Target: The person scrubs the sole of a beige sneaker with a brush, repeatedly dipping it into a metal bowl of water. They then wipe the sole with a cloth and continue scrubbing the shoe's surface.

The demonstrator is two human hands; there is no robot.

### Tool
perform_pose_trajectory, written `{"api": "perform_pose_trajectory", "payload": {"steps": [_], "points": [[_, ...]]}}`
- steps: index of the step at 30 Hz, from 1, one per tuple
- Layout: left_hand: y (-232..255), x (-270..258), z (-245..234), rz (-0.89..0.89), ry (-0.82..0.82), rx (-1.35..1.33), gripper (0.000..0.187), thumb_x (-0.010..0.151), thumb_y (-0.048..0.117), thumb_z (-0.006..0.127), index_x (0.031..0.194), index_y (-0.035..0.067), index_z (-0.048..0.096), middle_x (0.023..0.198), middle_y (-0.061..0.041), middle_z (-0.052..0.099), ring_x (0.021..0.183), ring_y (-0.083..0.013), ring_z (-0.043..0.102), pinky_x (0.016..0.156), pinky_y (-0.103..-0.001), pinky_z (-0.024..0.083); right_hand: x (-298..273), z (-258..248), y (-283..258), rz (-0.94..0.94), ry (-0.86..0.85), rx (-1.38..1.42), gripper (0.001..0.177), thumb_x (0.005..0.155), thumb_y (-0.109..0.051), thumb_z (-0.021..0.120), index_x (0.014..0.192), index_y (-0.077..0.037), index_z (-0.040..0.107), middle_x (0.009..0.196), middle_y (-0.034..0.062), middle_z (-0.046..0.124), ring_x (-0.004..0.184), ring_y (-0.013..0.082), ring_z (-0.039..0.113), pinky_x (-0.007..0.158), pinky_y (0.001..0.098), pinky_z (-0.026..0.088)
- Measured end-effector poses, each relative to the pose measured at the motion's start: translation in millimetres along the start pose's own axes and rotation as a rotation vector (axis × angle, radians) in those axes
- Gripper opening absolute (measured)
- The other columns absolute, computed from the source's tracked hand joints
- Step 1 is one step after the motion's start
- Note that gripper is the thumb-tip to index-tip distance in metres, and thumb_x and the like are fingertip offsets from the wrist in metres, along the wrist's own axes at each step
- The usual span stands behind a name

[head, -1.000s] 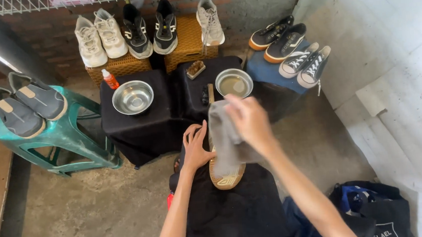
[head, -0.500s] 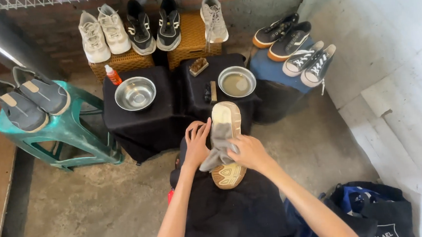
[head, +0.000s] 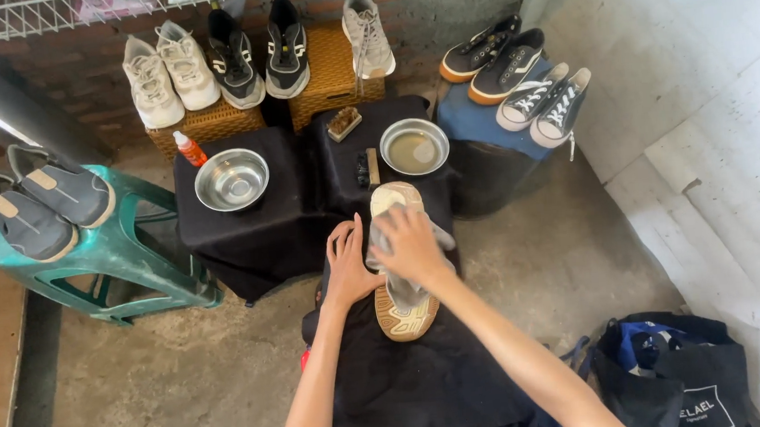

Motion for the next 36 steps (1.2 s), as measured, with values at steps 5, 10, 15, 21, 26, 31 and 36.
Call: {"api": "perform_pose_trajectory", "payload": {"steps": [5,10,15,21,26,31,36], "points": [[-6.5,-5.8,-2.5,0.020,0.008,0.015,0.140,0.060,0.058,0.082,0.167,0.014,0.004,0.156,-0.017,0.043,0.151,-0.0359,0.025,0.124,-0.060,0.004,-29.0,7.1,12.1,-0.061,-0.194,0.024,0.035,0.082,-0.036,0.072,0.115,-0.024,0.074,0.108,0.0060,0.060,0.101,0.0288,0.054,0.094,0.0419,0.046],[6.1,-6.9,-9.7,0.041,-0.015,0.015,0.147,0.054,0.073,0.084,0.168,0.019,0.008,0.158,-0.013,0.042,0.152,-0.0350,0.023,0.124,-0.061,0.002,-58.8,-32.9,29.0,-0.076,-0.351,0.088,0.028,0.079,-0.036,0.073,0.106,-0.030,0.077,0.106,0.0049,0.062,0.100,0.0284,0.057,0.094,0.0391,0.048],[7.5,-3.4,-7.4,0.054,-0.021,0.065,0.128,0.056,0.079,0.080,0.164,0.036,0.025,0.160,-0.008,0.039,0.153,-0.0309,0.024,0.124,-0.058,0.002,-25.1,-83.8,70.9,0.221,-0.310,0.367,0.029,0.083,-0.022,0.068,0.110,-0.013,0.078,0.102,0.0216,0.069,0.099,0.0456,0.065,0.089,0.0530,0.054],[5.0,1.4,-1.0,0.033,-0.031,0.059,0.126,0.058,0.070,0.082,0.164,0.043,0.020,0.161,-0.008,0.037,0.154,-0.0296,0.023,0.124,-0.058,0.002,54.0,-17.1,71.3,0.136,0.084,0.073,0.048,0.079,-0.047,0.075,0.124,-0.031,0.071,0.113,0.0090,0.065,0.099,0.0355,0.067,0.085,0.0481,0.054],[-2.2,0.5,0.7,0.036,0.001,0.074,0.117,0.061,0.072,0.081,0.161,0.036,0.032,0.159,-0.011,0.040,0.153,-0.0301,0.025,0.124,-0.058,0.003,15.4,17.7,37.5,0.217,0.010,-0.120,0.048,0.085,-0.043,0.066,0.129,-0.026,0.069,0.118,0.0138,0.058,0.104,0.0381,0.057,0.081,0.0467,0.050],[-2.1,2.6,-0.1,0.050,0.016,0.105,0.121,0.059,0.070,0.082,0.162,0.042,0.027,0.157,-0.011,0.043,0.152,-0.0292,0.026,0.124,-0.057,0.004,-26.0,-0.7,22.4,0.162,-0.120,-0.162,0.049,0.080,-0.041,0.072,0.122,-0.015,0.073,0.110,0.0165,0.060,0.099,0.0383,0.058,0.079,0.0470,0.050],[-1.8,0.0,3.4,0.040,-0.041,0.080,0.125,0.058,0.073,0.082,0.164,0.043,0.022,0.160,-0.011,0.039,0.154,-0.0314,0.022,0.124,-0.059,0.002,-80.7,-13.3,9.0,0.134,-0.266,-0.153,0.044,0.083,-0.038,0.069,0.121,-0.016,0.073,0.102,0.0115,0.057,0.089,0.0338,0.060,0.074,0.0422,0.050]]}}
Point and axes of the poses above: each hand's wrist, its own x-axis towards the middle knuckle, its own z-axis out of the palm, y = z × x, the point moved 4 cm from there along x, towards the middle knuckle
